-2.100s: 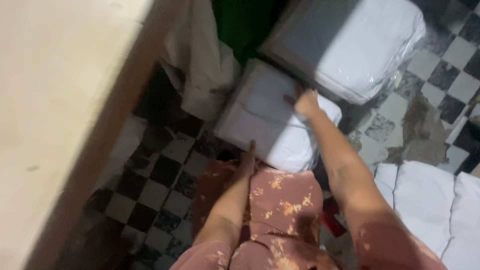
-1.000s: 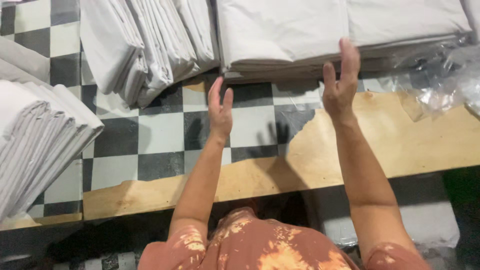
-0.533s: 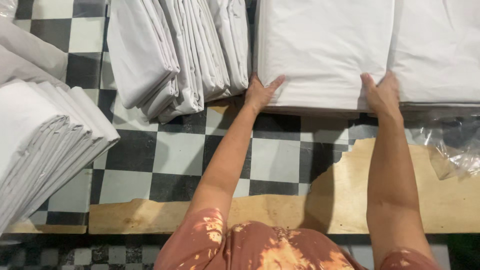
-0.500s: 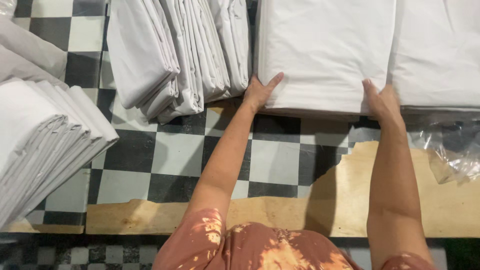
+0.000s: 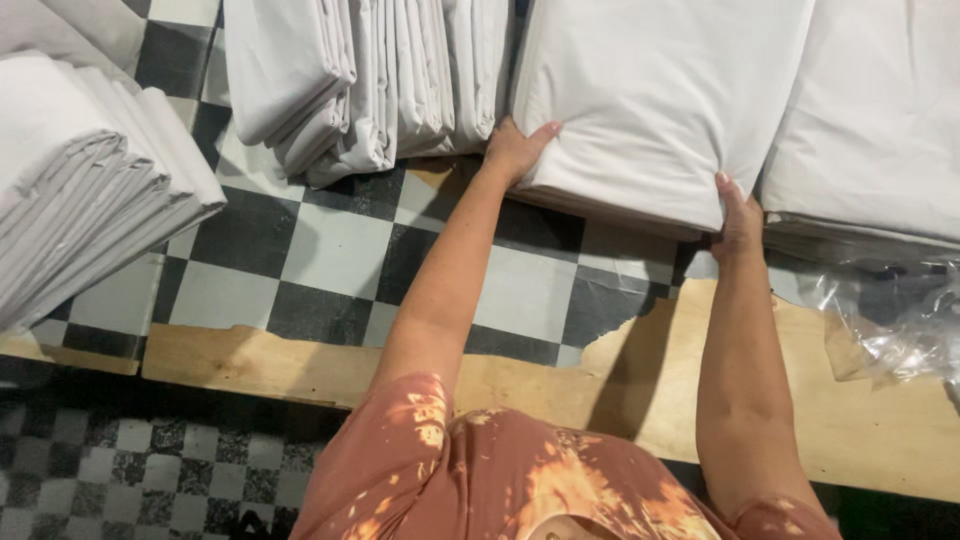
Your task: The person folds white garments and places them into clear plastic bags on a wooden table. They smooth the fabric, seal the bags, and stack the packaged items. The process is repeated for multiple garments throughout the clip.
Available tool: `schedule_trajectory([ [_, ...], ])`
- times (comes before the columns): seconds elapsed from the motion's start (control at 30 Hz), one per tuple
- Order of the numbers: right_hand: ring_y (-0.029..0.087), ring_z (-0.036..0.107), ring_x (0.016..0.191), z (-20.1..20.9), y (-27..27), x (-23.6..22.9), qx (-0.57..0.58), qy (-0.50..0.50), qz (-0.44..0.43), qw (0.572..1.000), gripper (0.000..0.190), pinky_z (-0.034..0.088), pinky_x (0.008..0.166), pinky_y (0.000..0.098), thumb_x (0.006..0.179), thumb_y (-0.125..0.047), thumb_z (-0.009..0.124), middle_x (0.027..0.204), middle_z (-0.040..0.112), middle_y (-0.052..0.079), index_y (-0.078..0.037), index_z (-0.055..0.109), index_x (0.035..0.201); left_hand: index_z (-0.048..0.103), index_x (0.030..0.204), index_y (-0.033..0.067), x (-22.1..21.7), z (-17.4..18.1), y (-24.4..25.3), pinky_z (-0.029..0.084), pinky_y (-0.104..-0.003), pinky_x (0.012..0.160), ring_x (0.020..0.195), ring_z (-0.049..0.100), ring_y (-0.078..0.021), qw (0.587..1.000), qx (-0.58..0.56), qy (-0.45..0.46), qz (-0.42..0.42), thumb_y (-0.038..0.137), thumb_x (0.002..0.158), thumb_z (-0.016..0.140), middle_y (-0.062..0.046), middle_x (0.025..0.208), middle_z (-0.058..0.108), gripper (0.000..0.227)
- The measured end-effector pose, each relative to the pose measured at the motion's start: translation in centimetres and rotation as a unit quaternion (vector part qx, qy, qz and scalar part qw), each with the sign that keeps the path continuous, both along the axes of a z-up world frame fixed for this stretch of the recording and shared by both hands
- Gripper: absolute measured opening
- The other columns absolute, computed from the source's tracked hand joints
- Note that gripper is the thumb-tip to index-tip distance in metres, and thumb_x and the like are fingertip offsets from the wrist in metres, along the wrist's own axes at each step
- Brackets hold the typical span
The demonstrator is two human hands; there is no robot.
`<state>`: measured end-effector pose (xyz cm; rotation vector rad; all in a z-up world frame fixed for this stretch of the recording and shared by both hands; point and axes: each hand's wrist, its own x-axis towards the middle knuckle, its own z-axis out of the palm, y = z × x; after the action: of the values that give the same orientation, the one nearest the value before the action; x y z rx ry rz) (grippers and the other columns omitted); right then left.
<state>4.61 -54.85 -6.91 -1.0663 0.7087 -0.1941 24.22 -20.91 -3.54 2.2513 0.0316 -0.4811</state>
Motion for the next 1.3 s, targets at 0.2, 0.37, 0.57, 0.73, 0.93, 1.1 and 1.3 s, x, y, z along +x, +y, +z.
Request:
schedule_trajectory([
  [0.2,0.022,0.064,0.125,0.6,3.3,-8.5,-0.023,-0.077,0.027,0.996,0.064,0.051,0.106,0.0344,0.091,-0.022,0.075,0.140,0.062,0.012,0.002,0.048,0.144,0.042,0.145,-0.0113,-8.3,-0.3,3.7,0.042,-0.044,0.114,0.135,0.051,-0.0460,0.999,-0.001,-0.038,-0.008,0.073,0.076,0.070,-0.036,0.142,0.051,0.113],
  [0.37,0.019,0.063,0.115,0.9,4.8,-21.3,-0.071,0.039,0.072,0.994,0.060,0.051,0.098,0.0309,0.091,-0.024,0.074,0.130,0.066,0.011,0.006,0.054,0.139,0.029,0.155,-0.0077,-23.0,1.3,8.5,0.033,-0.048,0.120,0.143,0.039,-0.0434,1.000,0.008,-0.027,-0.003,0.070,0.082,0.064,-0.033,0.151,0.041,0.113],
  [0.57,0.038,0.030,0.139,7.9,3.7,-24.8,-0.489,0.116,0.278,0.818,0.085,0.027,0.112,0.0477,0.099,-0.048,0.063,0.152,0.033,0.030,0.009,0.031,0.154,0.031,0.153,-0.0055,-33.0,4.6,11.5,0.031,-0.050,0.116,0.142,0.033,-0.0413,1.000,-0.015,-0.023,-0.001,0.061,0.089,0.069,-0.028,0.153,0.033,0.100],
  [0.73,0.039,0.001,0.164,16.0,6.4,-18.7,-0.716,0.063,0.171,0.674,0.092,0.003,0.130,0.0610,0.101,-0.063,0.045,0.177,0.003,0.022,-0.011,0.019,0.172,0.053,0.146,0.0047,-32.5,8.2,10.1,0.045,-0.041,0.111,0.131,0.052,-0.0306,0.993,-0.044,-0.104,0.045,0.049,0.086,0.071,-0.014,0.142,0.051,0.077],
  [0.93,0.054,0.021,0.151,10.4,8.8,-9.1,-0.611,0.162,0.158,0.759,0.085,0.022,0.125,0.0560,0.107,-0.056,0.046,0.169,0.015,0.030,-0.002,0.018,0.166,0.052,0.140,0.0012,-31.6,9.1,8.8,0.044,-0.043,0.108,0.127,0.058,-0.0333,0.997,0.001,-0.059,0.053,0.053,0.076,0.081,-0.018,0.137,0.058,0.087],
  [1.1,0.052,0.042,0.141,8.4,5.2,-9.2,-0.527,0.250,0.123,0.803,0.091,0.033,0.118,0.0501,0.104,-0.064,0.054,0.152,0.041,0.038,0.006,0.030,0.157,0.041,0.143,-0.0083,-27.7,9.7,7.8,0.047,-0.043,0.104,0.124,0.059,-0.0403,0.999,-0.036,-0.008,-0.021,0.056,0.080,0.081,-0.031,0.134,0.058,0.099],
  [1.3,0.053,0.048,0.136,9.3,5.0,-12.6,-0.548,0.298,0.165,0.764,0.086,0.037,0.116,0.0515,0.110,-0.062,0.051,0.145,0.051,0.041,0.010,0.038,0.155,0.048,0.145,-0.0029,-27.4,10.5,7.3,0.049,-0.042,0.107,0.123,0.066,-0.0371,0.989,-0.138,-0.011,-0.055,0.053,0.080,0.074,-0.025,0.132,0.067,0.089],
])
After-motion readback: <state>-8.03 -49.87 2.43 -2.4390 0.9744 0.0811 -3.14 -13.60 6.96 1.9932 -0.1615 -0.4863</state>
